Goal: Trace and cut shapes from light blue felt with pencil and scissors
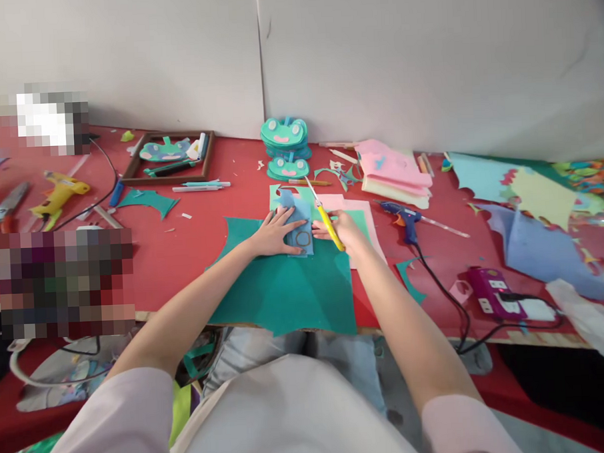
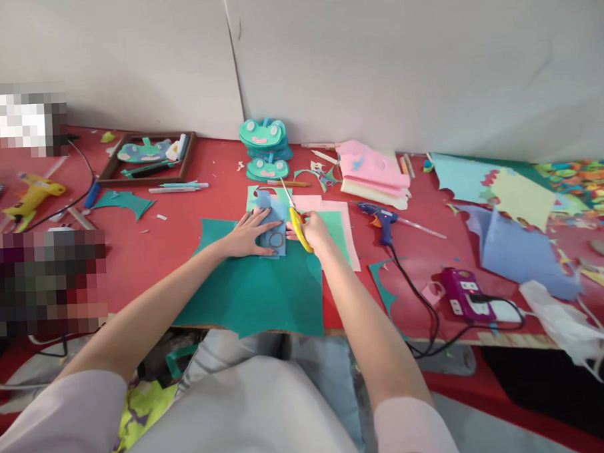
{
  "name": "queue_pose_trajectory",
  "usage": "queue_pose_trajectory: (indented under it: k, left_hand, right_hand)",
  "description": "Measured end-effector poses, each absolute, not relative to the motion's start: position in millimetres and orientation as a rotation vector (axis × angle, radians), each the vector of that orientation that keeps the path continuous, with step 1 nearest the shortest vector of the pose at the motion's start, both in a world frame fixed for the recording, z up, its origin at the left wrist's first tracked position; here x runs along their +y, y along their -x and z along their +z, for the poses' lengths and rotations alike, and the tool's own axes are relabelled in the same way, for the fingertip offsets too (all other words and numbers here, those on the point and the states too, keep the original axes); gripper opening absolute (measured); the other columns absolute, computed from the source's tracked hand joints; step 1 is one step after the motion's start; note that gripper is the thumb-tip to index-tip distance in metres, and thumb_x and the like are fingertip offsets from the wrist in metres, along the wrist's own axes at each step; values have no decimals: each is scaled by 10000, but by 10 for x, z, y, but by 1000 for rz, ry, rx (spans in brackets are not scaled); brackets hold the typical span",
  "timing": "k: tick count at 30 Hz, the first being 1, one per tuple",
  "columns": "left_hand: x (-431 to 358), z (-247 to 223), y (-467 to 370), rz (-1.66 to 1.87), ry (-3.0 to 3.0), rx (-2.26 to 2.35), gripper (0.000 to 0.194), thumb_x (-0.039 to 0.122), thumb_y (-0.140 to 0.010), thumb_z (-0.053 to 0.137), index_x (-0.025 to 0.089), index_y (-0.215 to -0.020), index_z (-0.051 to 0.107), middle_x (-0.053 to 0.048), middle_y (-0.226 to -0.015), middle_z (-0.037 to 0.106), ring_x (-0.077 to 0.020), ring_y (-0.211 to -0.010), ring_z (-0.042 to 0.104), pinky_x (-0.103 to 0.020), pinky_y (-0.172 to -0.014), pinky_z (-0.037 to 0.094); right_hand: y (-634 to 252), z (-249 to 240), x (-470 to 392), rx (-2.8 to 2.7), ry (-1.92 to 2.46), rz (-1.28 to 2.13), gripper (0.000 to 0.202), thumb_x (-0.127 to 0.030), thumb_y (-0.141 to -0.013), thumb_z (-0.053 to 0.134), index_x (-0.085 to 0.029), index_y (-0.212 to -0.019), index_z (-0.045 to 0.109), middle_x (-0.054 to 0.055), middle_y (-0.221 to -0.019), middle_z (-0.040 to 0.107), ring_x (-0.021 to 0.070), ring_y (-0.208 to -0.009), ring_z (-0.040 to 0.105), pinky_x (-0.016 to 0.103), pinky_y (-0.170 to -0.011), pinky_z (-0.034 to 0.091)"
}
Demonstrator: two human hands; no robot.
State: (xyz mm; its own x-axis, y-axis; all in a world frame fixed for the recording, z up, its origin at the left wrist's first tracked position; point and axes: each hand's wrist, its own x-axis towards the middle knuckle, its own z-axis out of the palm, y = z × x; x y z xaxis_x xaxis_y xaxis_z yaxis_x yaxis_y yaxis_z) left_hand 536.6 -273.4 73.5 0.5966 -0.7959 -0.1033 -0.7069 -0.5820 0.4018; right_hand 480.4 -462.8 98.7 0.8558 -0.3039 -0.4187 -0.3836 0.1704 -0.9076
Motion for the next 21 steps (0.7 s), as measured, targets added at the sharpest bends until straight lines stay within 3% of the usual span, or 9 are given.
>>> queue_pose_trajectory:
  k: [11,16,18,21]
  left_hand:
    - [-2728,705,-5350,-337,-2500,-1202,890,691,-717,588,279,-1456,313,-113,-1581,103,-345,-1447,18,-508,-1156,52]
    - [-2699,818,-5267,-215,-2454,-1183,871,631,-760,596,260,-1473,262,-126,-1585,29,-329,-1452,0,-538,-1150,27]
    - [-2703,885,-5199,-142,-2352,-1077,809,598,-825,530,236,-1480,224,-132,-1585,36,-295,-1458,29,-511,-1160,75]
    - [-2744,987,-5045,-28,-2108,-667,620,532,-923,362,233,-1451,237,-122,-1566,159,-237,-1450,142,-443,-1151,214]
  right_hand:
    - [-5046,786,-4664,611,1638,8,459,-4,-511,794,-203,-802,498,-77,-608,609,93,-396,572,199,-367,483]
    - [-4998,882,-4636,608,1573,-25,463,-8,-536,759,-220,-837,478,-91,-625,602,103,-446,599,210,-388,504]
    - [-4953,942,-4637,598,1524,-58,450,-51,-558,755,-228,-858,469,-83,-659,615,121,-497,635,237,-439,541]
    - [-4862,1008,-4658,584,1458,-146,473,-132,-571,765,-239,-902,444,-74,-709,624,138,-580,666,276,-537,585]
